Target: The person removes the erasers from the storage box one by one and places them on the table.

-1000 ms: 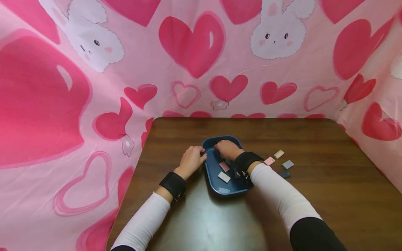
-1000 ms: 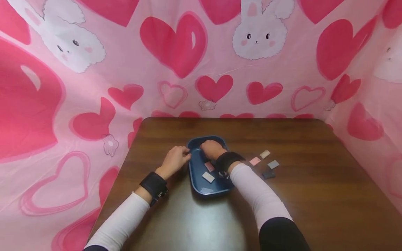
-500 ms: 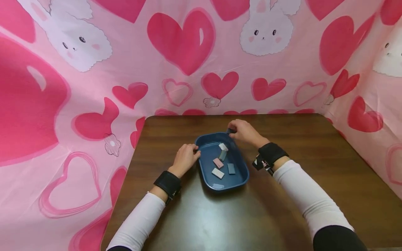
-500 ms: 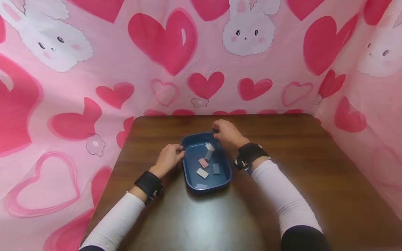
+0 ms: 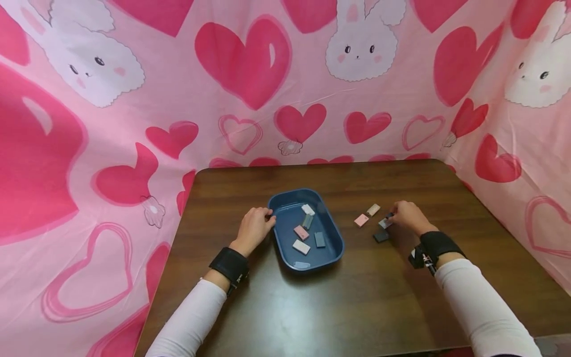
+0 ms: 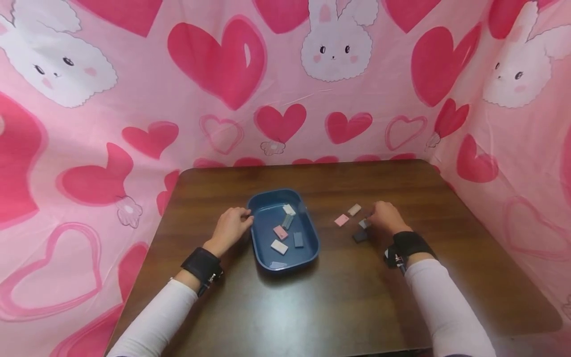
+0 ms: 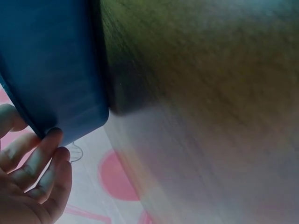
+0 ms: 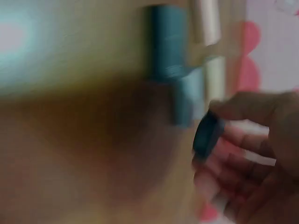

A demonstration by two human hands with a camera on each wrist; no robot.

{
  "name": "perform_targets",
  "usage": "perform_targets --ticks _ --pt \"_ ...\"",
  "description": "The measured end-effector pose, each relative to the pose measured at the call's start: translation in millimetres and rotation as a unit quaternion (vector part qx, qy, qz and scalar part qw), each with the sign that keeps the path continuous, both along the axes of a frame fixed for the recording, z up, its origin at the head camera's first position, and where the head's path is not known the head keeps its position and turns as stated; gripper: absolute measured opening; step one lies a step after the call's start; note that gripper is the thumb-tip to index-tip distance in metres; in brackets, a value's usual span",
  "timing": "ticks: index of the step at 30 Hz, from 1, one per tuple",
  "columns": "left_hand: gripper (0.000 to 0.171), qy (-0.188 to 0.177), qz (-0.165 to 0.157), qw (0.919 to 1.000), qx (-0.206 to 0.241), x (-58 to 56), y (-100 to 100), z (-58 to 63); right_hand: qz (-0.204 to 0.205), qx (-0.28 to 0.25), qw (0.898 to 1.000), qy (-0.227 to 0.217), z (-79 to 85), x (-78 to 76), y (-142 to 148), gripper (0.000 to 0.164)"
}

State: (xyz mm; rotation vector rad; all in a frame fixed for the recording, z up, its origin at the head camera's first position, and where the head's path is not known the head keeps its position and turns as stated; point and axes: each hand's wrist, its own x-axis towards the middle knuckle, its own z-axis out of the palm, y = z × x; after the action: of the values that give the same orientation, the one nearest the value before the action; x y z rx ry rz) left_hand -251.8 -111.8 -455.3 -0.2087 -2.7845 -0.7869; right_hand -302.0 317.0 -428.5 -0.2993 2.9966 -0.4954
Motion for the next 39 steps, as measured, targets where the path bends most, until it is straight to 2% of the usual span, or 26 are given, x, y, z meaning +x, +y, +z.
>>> perform_targets --ticks 3,6,10,13,16,22,25,28,32,35,39 --pt "0.029 0.002 0.006 1.0 -0.001 0.4 -2 -1.3 -0.028 0.012 0.999 -0.029 -15.1 6.5 14 0.015" --pt "0.028 0.011 0.007 0.9999 0.0 0.1 -4 -1.4 -0.041 0.012 0.998 -0.04 -24.0 8.9 17 0.015" --pt "0.028 0.022 0.006 0.9997 -0.004 -1.5 -9 -0.3 -0.047 0.003 0.999 -0.028 -23.0 5.5 12 0.018" --pt "0.028 0.019 0.008 0.9998 -0.006 -2.3 -13 1.5 -0.049 -0.001 0.999 -0.004 -10.0 -1.0 -2 0.023" --pt "0.028 0.014 0.011 0.9998 -0.008 -2.9 -16 4.4 -0.04 -0.011 0.999 0.036 9.3 -12.1 -27 0.024" --pt "0.027 0.016 0.012 0.9996 -0.017 -3.2 -16 8.1 0.012 -0.018 0.995 0.101 51.7 -28.2 -110 0.023" --pt "0.026 0.023 0.009 0.9995 -0.02 -3.2 -13 7.4 0.038 -0.02 0.992 0.118 59.4 -30.3 -157 0.019" --pt "0.025 0.03 0.004 0.9993 -0.02 -2.6 -10 5.6 0.074 -0.006 0.991 0.114 50.0 -31.3 -201 0.016" --pt "0.024 0.034 0.01 0.9992 -0.019 -0.9 -7 2.0 0.113 0.052 0.989 0.084 21.4 -30.5 -243 0.015" --pt "0.025 0.036 0.007 0.9991 -0.021 0.1 -5 -0.3 0.11 0.094 0.988 0.058 2.7 -27.1 -257 0.017" --pt "0.026 0.041 -0.006 0.9989 -0.024 1.2 -2 -0.7 0.091 0.117 0.988 0.048 -10.2 -24.2 -259 0.021"
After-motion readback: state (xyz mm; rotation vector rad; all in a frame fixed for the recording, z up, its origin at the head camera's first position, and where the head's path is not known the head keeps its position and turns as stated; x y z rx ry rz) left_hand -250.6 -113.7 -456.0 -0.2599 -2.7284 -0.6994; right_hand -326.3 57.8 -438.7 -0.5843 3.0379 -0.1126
